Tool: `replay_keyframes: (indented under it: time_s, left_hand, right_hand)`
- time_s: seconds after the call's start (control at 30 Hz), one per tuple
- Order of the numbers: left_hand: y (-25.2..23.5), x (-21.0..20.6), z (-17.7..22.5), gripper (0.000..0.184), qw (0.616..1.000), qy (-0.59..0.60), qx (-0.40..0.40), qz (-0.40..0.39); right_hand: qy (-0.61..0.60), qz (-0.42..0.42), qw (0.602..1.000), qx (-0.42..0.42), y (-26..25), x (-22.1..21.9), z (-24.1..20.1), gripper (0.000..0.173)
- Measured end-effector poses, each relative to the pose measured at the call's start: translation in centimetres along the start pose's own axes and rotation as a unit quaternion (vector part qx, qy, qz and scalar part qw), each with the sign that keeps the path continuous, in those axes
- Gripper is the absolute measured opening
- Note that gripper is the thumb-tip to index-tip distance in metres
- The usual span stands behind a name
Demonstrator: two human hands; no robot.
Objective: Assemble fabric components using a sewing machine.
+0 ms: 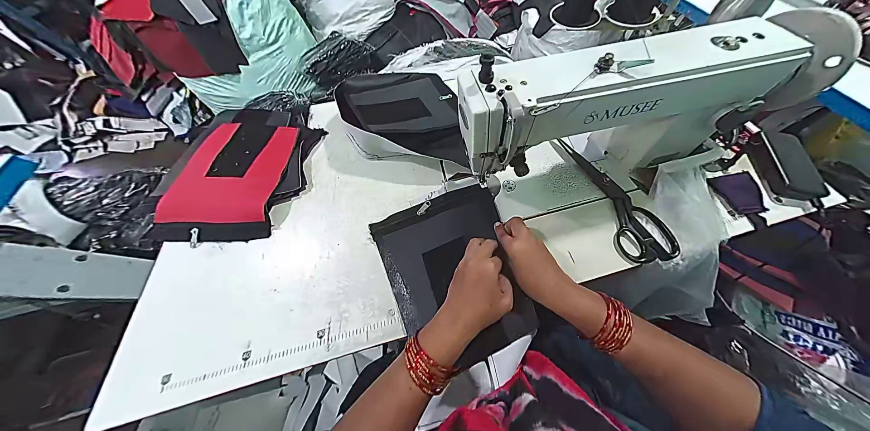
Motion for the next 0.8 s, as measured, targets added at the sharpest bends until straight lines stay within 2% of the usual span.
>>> replay_keyframes:
  time_s: [0.07, 0.17, 0.2, 0.23, 0.3, 0.37, 0.4, 0.57, 0.8]
  left_hand:
    - [-0.1, 0.7, -1.4, 0.019, 0.999, -0.01, -0.023, 0.019]
    - [-2.1, 2.1, -3.3, 0.018, 1.0, -0.005, 0.003, 0.017]
    - [-3.2, 2.4, -3.7, 0.022, 1.0, -0.018, 0.008, -0.009]
    - [-4.5, 2.4, -4.2, 0.035, 0.998, -0.041, 0.006, -0.045]
    - [-7.2, 2.5, -4.4, 0.06, 0.978, -0.085, 0.025, -0.188]
    - [-9.0, 2.0, -4.4, 0.058, 0.949, -0.108, 0.049, -0.293]
    - [-9.3, 1.8, -4.7, 0.054, 0.946, -0.109, 0.043, -0.302]
    - [-6.9, 1.1, -6.9, 0.043, 0.986, -0.05, -0.049, -0.153]
    - [-4.6, 1.0, -7.3, 0.046, 0.992, -0.058, -0.098, -0.044]
  right_hand:
    - [0.02, 0.044, 0.999, 0.021, 0.1, -0.7, 0.1, 0.036]
    - [0.011, 0.069, 0.997, 0.032, 0.2, -1.1, 0.2, 0.031]
    - [0.005, 0.072, 0.997, 0.031, 0.3, -1.0, 0.2, 0.027]
    - [0.004, 0.081, 0.996, 0.032, 0.3, -1.0, 0.1, 0.023]
    - [0.011, 0.094, 0.995, 0.033, 0.3, -1.1, 0.0, 0.02]
    - [0.015, 0.096, 0.995, 0.03, 0.2, -1.4, 0.1, 0.02]
    - [0.018, 0.1, 0.994, 0.03, 0.1, -1.5, 0.2, 0.021]
    - [0.018, 0.136, 0.99, 0.043, 0.2, -2.1, 0.4, 0.021]
    - [0.026, 0.142, 0.989, 0.045, 0.1, -1.9, 0.3, 0.022]
Point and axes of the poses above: each hand's wrist, its own y-axis away from the middle knuckle, its own x-axis out of the back of the hand, z = x × y, the point moved 1 cm from there along -y, towards the middle knuckle, and after that the axes turned 5 degrees about -x, right-handed, at the moved point
